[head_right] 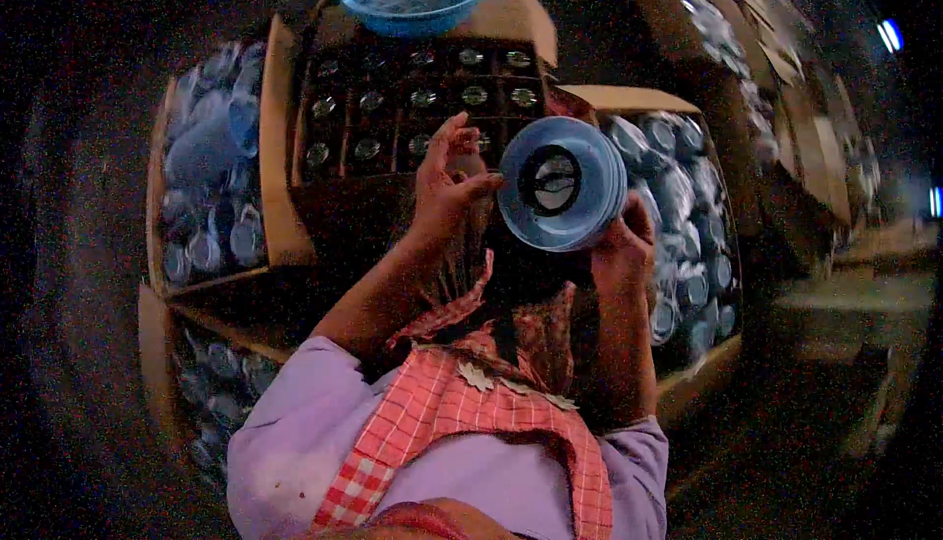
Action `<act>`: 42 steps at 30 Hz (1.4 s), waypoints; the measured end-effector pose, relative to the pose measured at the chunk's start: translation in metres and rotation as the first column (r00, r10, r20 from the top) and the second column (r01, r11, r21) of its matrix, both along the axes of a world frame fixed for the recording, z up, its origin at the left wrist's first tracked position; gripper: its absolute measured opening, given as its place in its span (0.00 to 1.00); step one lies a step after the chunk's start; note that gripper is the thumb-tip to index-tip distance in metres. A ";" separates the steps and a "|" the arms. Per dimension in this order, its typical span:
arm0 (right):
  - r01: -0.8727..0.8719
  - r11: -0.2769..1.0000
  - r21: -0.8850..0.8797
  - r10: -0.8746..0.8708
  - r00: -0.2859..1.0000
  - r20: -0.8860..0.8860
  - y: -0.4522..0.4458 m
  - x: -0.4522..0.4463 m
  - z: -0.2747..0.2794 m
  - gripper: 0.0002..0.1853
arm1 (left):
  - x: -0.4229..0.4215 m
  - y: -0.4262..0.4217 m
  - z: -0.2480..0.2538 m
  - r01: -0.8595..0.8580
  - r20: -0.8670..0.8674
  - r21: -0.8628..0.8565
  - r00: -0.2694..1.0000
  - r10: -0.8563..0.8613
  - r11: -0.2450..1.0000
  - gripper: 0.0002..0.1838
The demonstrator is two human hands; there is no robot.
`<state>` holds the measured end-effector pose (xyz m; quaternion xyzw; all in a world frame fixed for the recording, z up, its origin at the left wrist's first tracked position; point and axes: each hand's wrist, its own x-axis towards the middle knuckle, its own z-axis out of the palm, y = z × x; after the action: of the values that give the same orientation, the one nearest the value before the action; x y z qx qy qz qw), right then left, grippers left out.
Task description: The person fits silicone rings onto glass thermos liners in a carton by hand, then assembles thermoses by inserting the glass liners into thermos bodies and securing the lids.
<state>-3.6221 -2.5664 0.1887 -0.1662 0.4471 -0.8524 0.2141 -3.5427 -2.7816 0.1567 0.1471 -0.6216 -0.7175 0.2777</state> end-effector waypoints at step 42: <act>0.590 0.594 0.547 0.703 -0.049 -0.710 -0.329 -0.291 -0.155 0.06 | -0.325 -0.384 -0.130 0.310 0.432 -0.900 0.730 0.529 0.307 0.25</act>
<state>-3.9133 -2.8955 0.0341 -0.6311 0.7617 -0.1156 -0.0903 -3.8675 -3.1660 0.0267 0.2492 -0.9577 -0.0826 0.1179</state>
